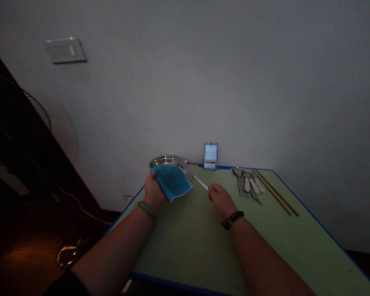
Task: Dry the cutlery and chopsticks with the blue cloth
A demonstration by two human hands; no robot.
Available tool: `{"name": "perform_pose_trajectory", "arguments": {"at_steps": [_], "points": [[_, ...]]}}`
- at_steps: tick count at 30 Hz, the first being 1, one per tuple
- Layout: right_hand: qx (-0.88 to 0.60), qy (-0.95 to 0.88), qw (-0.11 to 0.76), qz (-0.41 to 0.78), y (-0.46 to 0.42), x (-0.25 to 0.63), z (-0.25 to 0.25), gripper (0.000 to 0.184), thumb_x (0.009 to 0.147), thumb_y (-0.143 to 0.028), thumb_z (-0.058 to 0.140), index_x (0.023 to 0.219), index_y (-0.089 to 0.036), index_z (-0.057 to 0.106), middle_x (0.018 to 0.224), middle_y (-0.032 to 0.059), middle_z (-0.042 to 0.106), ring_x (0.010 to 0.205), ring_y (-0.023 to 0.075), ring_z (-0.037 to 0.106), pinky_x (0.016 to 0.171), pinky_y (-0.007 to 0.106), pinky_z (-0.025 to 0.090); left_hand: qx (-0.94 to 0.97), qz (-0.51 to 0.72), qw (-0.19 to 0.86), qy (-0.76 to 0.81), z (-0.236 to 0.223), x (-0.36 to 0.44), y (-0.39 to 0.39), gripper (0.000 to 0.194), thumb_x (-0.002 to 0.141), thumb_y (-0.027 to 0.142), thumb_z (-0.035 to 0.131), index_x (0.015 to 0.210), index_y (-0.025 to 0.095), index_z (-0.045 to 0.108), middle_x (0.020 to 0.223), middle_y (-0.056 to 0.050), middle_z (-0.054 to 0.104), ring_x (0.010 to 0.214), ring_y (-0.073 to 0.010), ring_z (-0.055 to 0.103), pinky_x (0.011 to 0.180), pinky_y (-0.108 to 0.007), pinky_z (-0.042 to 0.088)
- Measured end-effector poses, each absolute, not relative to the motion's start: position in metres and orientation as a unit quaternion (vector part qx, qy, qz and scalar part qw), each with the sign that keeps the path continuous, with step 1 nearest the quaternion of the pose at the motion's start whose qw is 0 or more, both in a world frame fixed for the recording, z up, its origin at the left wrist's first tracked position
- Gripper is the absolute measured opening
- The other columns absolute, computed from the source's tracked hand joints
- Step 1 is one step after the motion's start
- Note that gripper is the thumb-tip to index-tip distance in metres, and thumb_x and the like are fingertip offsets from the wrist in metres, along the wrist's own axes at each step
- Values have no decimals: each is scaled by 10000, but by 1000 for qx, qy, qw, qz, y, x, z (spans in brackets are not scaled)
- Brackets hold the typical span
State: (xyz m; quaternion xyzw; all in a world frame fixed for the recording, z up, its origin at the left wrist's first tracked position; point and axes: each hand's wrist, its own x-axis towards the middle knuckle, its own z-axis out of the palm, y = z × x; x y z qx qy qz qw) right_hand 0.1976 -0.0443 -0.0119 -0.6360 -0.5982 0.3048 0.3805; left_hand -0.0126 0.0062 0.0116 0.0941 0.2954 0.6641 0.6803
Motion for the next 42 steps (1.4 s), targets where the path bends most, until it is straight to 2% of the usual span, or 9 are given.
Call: {"name": "perform_pose_trajectory", "arguments": {"at_steps": [5,12,16,21,25,35,42], "points": [[-614,-623,347,338,-47,181,-19,281,865,-392,360,650,-224,427,599,-36,449,577,132,438,575,251,336,83,661,686,293,14,-8,4,481,831,400,459,1116,80,676,864,-159,753,874,-358,714,912,-555,504],[-604,-636,343,335,-45,185,-23,269,855,-377,411,660,-209,488,599,-31,473,605,139,462,598,259,333,124,648,706,259,19,-4,-5,520,866,428,415,1153,69,656,856,-147,754,793,-323,722,886,-510,520],[-595,-636,335,360,-47,185,-21,245,844,-394,434,738,-204,547,564,-45,440,568,144,441,569,266,316,122,646,713,242,22,-5,-7,609,874,472,381,1229,37,617,964,-188,744,885,-349,711,900,-524,509],[-599,-639,329,353,-46,185,-22,263,830,-416,433,739,-205,561,580,-40,424,569,146,415,563,272,305,108,654,711,236,19,-11,-3,652,853,486,412,1296,36,573,1127,-225,699,1046,-391,659,950,-561,471],[-596,-650,331,336,-44,188,-23,283,817,-440,435,734,-205,567,615,-23,452,608,155,431,583,277,318,97,660,713,216,16,-15,-1,668,832,502,446,1302,45,572,1194,-234,669,1099,-407,631,988,-584,436],[-607,-640,339,328,-43,189,-25,303,785,-457,416,688,-209,561,645,1,481,640,169,452,585,280,329,84,691,670,259,20,-20,1,581,868,481,386,1223,93,634,1029,-180,729,1062,-374,657,1004,-563,432],[-617,-638,325,328,-44,188,-23,286,811,-417,422,723,-203,590,655,3,509,647,170,473,588,278,327,103,659,707,234,23,-10,-7,637,850,511,399,1263,74,607,1114,-196,713,1099,-385,641,1010,-577,422]]}}
